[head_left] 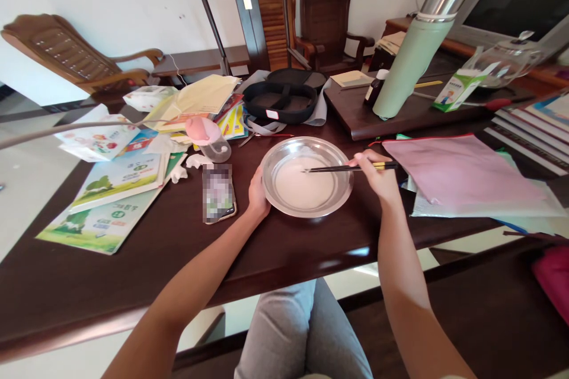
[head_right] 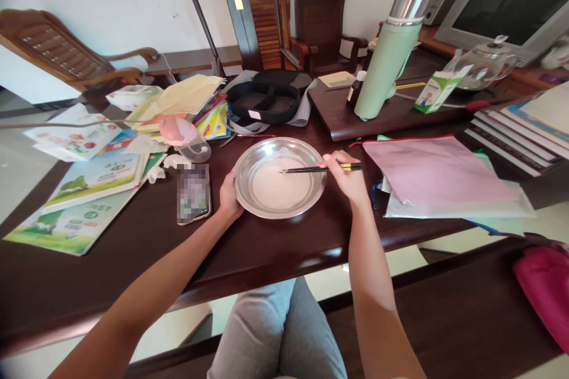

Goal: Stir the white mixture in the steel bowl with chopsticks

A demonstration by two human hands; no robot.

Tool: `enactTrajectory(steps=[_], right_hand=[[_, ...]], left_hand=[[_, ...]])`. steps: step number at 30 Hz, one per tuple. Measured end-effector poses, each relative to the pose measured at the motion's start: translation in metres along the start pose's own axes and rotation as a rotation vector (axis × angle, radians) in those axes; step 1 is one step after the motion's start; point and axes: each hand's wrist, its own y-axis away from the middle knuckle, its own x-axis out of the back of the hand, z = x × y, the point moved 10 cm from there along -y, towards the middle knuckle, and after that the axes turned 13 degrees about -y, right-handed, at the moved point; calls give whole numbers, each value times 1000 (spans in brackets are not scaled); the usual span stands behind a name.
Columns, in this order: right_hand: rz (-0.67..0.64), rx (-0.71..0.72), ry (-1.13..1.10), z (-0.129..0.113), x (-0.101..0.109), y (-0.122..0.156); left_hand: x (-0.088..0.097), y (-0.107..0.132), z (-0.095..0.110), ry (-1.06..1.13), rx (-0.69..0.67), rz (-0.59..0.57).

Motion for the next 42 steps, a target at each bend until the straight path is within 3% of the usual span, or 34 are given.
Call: enactTrajectory(steps=[2, 4, 9, 11, 16, 18, 25, 27, 32, 34, 39, 42], right_hand=[[112, 6, -40, 1, 18, 0], [115, -11, -87, 2, 21, 1], [-186, -71, -60, -2, -23, 7], [-211, -49, -27, -3, -29, 7], [73, -6, -16, 0, 11, 0], [122, -21, -54, 2, 20, 1], [-183, -62, -25, -2, -26, 6], [-136, -34, 2, -2, -20, 4], [136, -2, -44, 0, 20, 0], [94, -28, -78, 0, 15, 0], [-172, -68, -42, -3, -24, 5], [-104, -31, 9, -3, -15, 3]], left_hand=[[-1, 0, 1, -7, -5, -4], [-2, 1, 2, -5, -5, -5], [-1, 3, 2, 2, 13, 20], [-1, 3, 2, -2, 18, 21], [-2, 4, 2, 11, 30, 13], [-3, 4, 2, 10, 28, 7], [-2, 2, 0, 7, 13, 8], [-2, 2, 0, 7, 9, 2], [-2, 3, 0, 15, 23, 1], [-4, 3, 1, 12, 20, -16], [-4, 4, 3, 7, 6, -15], [-5, 4, 4, -1, 3, -20]])
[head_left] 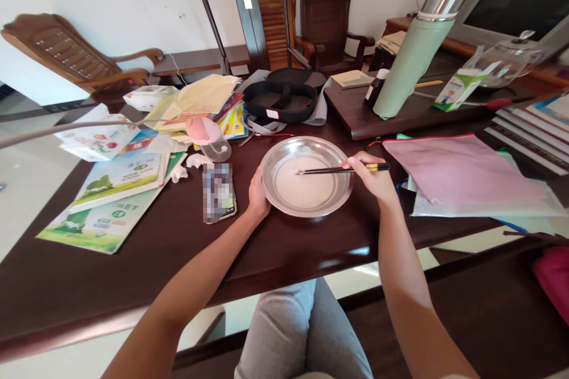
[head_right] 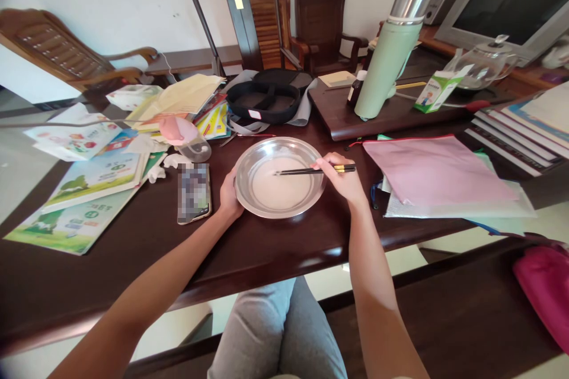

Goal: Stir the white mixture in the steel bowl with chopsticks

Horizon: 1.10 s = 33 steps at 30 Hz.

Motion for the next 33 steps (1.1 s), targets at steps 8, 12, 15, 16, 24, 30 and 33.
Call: enactTrajectory(steps=[8, 12, 15, 16, 24, 30, 33], right_hand=[[75, -30, -87, 2, 13, 2], [-66, -23, -24, 0, -9, 1], [72, 22, 14, 0, 10, -1], [136, 27, 6, 1, 19, 0], [-46, -35, -52, 0, -4, 3], [98, 16, -31, -1, 16, 1], [146, 11, -88, -2, 25, 3]], left_hand=[[-2, 1, 0, 19, 0, -15], [0, 0, 0, 13, -2, 1], [1, 0, 0, -7, -8, 1], [1, 0, 0, -12, -9, 1], [0, 0, -2, 17, 7, 10], [2, -1, -3, 16, 20, 24], [2, 0, -3, 6, 11, 13]])
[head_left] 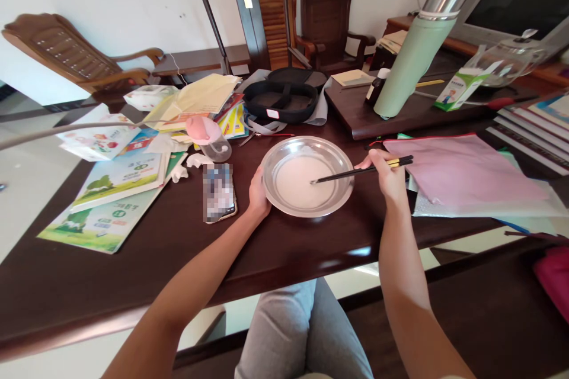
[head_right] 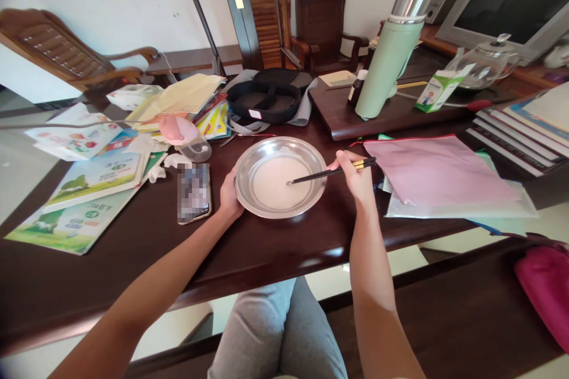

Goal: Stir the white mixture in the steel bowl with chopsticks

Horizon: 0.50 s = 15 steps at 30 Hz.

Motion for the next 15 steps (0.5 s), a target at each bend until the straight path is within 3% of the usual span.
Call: enactTrajectory(steps=[6, 8, 12, 15], right_hand=[[-242, -47, 39, 5, -35, 6], [-206, -11, 73, 5, -30, 4], [0, 40, 40, 2, 1, -1], [-26, 4, -23, 2, -2, 0]], left_hand=[[-1, 0, 0, 11, 2, -3], [-1, 0, 0, 16, 6, 7], [-1, 1, 1, 13, 3, 6], [-2, 0, 1, 13, -4, -16]])
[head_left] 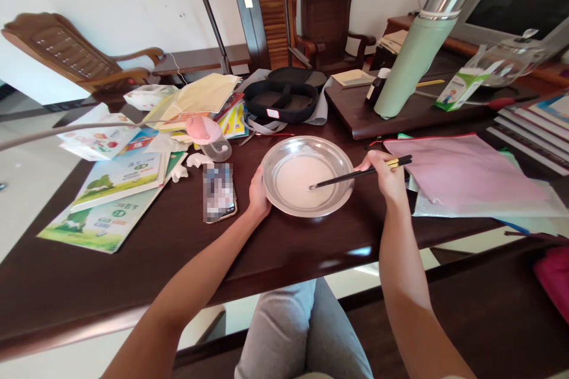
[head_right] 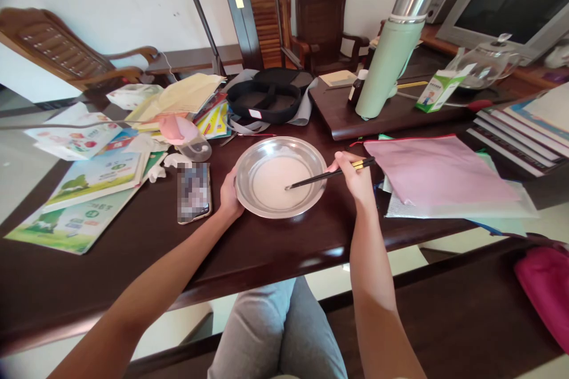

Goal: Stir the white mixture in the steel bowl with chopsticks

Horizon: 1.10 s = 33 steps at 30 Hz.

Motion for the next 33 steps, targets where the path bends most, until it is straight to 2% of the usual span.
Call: enactTrajectory(steps=[3, 5, 7, 10, 12, 14, 17, 19, 21, 24, 26, 30, 33], right_hand=[[-164, -49, 29, 3, -25, 3], [-209, -41, 71, 4, -32, 4], [-149, -9, 105, 3, -25, 1], [34, 24, 93, 2, 2, -3], [80, 13, 50, 2, 11, -2], [13, -22, 23, 3, 2, 0], [-168, -64, 41, 4, -26, 4], [-211, -52, 74, 4, -34, 4], [-147, -21, 100, 3, -26, 1], [34, 16, 86, 2, 1, -3], [66, 7, 46, 2, 8, -2], [-101, -75, 28, 7, -16, 2], [-176, -56, 74, 5, -30, 4]], left_hand=[[0, -1, 0, -6, -11, -4], [1, -2, 0, -7, -16, 3], [1, -2, 0, -2, -16, 5], [-1, -1, 0, 0, -10, -3], [-1, 0, 1, -4, -10, -6], [-1, 0, 1, -9, -12, -8], [0, 0, 0, -14, -7, -4], [1, -1, 0, -11, -3, 3], [1, -1, 0, -8, -8, 8], [2, -2, 1, -21, -19, 18], [3, -2, 0, -25, -17, 27], [2, -2, -2, -2, -8, 20], [3, -2, -3, -6, -5, 22]])
